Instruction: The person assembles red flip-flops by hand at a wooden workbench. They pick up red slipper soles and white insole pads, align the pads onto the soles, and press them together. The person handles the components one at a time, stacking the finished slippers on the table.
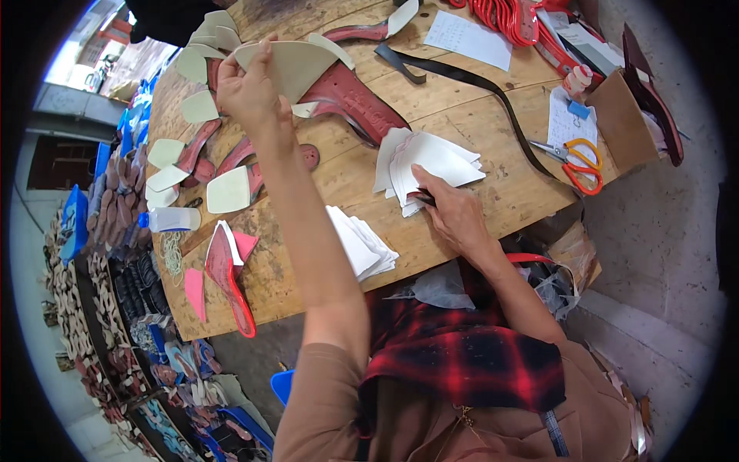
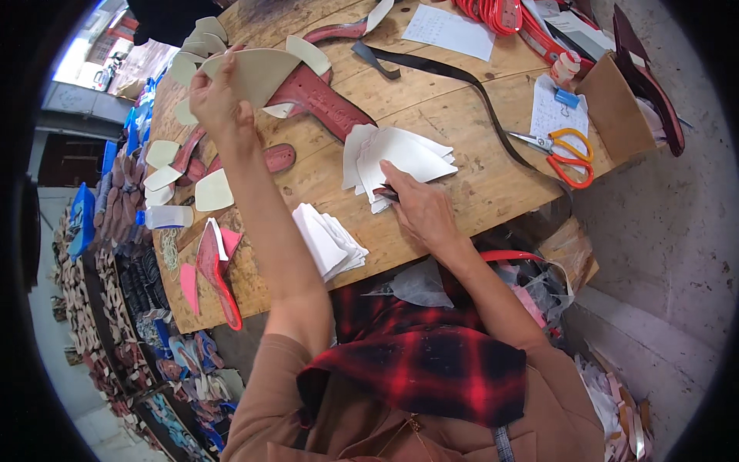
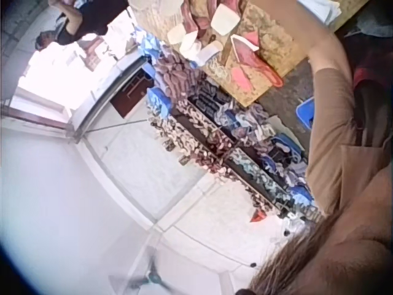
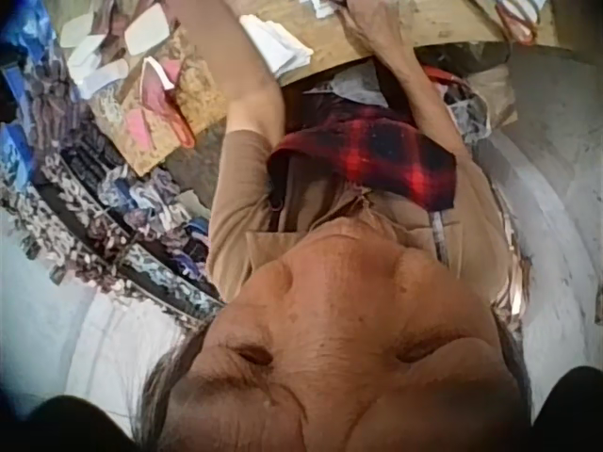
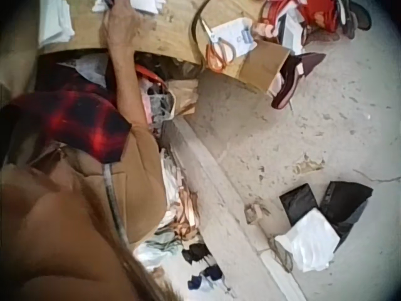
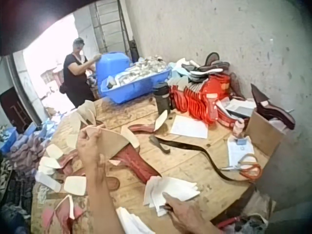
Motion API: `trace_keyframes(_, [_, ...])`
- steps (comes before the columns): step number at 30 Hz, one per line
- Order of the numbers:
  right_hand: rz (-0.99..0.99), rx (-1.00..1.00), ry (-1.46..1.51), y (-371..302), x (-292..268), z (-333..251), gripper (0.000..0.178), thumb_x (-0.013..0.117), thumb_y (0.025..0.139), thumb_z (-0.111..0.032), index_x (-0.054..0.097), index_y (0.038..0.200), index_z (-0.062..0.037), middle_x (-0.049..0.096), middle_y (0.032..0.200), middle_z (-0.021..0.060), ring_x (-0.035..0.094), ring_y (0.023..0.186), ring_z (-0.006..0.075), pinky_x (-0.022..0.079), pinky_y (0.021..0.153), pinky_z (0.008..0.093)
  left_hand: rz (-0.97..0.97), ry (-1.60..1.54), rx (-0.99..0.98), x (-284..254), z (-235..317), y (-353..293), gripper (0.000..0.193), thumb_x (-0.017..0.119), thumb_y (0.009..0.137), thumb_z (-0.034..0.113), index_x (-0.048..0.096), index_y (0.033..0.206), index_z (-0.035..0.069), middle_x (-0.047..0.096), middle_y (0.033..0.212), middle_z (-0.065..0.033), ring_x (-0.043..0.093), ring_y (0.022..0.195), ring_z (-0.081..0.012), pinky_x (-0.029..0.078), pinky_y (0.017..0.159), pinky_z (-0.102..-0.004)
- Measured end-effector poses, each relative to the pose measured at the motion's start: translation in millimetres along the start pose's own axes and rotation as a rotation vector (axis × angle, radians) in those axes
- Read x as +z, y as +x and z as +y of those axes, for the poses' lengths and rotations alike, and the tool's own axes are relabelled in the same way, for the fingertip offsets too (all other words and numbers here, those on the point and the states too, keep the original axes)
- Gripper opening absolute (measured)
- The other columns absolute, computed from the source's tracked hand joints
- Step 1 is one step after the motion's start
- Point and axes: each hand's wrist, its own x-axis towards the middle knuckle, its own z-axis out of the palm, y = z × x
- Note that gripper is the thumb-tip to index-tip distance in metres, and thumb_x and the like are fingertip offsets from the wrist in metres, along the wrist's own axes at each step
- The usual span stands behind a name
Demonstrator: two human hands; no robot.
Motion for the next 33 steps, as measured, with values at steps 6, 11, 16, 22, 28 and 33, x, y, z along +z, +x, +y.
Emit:
trace_keyframes(6, [-0.034,0.215,0.459,10.6,-19.4,14.0,0.020,0.060,0.091,-0.004,0.058,0.111,-0.0032,0.064,0.119,0.0112,0.065,0.092,0.0186,0.049,0.076,0.0299,-0.538,0.067,0.079,33.4,16.6,-12.6,0.020,0.067,0.088,0.002,0.060,0.106,0.000,0.070,0.107,-0.0191,0.069,0.097,-0.0226,0.053,0.090,-0.0320])
trace_keyframes(11, [0.101,0.246,0.490,44.2,-52.0,5.6,0.015,0.065,0.089,-0.015,0.060,0.093,-0.0016,0.055,0.126,0.0121,0.060,0.086,0.0195,0.047,0.076,0.0323,-0.507,0.109,0.128,29.6,19.0,-27.4,0.018,0.067,0.089,0.002,0.060,0.105,0.000,0.069,0.107,-0.0198,0.068,0.099,-0.0244,0.054,0.090,-0.0337])
trace_keyframes(16, [-0.285,0.327,0.491,75.6,-38.9,29.3,0.019,0.070,0.082,-0.018,0.063,0.084,0.0001,0.064,0.095,0.0098,0.062,0.085,0.0197,0.046,0.076,0.0318,-0.363,-0.023,0.170,15.6,35.7,-28.7,0.017,0.067,0.089,0.001,0.058,0.104,-0.001,0.071,0.098,-0.0172,0.069,0.092,-0.0209,0.056,0.084,-0.0312])
trace_keyframes(22, [-0.001,-0.019,0.284,50.1,-30.1,5.0,0.015,0.071,0.078,-0.008,0.062,0.088,-0.0013,0.065,0.096,0.0103,0.064,0.076,0.0240,0.049,0.064,0.0322,0.060,0.072,0.090,-30.7,10.1,0.3,0.016,0.065,0.088,-0.003,0.054,0.100,-0.005,0.069,0.100,-0.0218,0.070,0.087,-0.0226,0.059,0.078,-0.0319])
trace_keyframes(28, [0.135,-0.320,0.063,24.9,-28.0,-11.4,0.030,0.071,0.065,0.003,0.062,0.092,-0.0069,0.065,0.108,0.0105,0.068,0.087,0.0286,0.054,0.071,0.0361,0.207,0.106,-0.199,-66.3,-19.2,6.3,0.018,0.064,0.089,-0.003,0.054,0.104,-0.006,0.069,0.101,-0.0209,0.070,0.086,-0.0241,0.060,0.078,-0.0342])
trace_keyframes(33, [0.130,-0.391,-0.003,-4.1,-44.9,-35.1,0.035,0.069,0.060,0.004,0.064,0.093,-0.0050,0.065,0.113,0.0140,0.069,0.092,0.0295,0.056,0.074,0.0363,0.057,-0.134,-0.368,-88.6,3.5,12.5,0.023,0.066,0.088,0.000,0.054,0.107,-0.004,0.067,0.109,-0.0206,0.066,0.099,-0.0265,0.057,0.087,-0.0430])
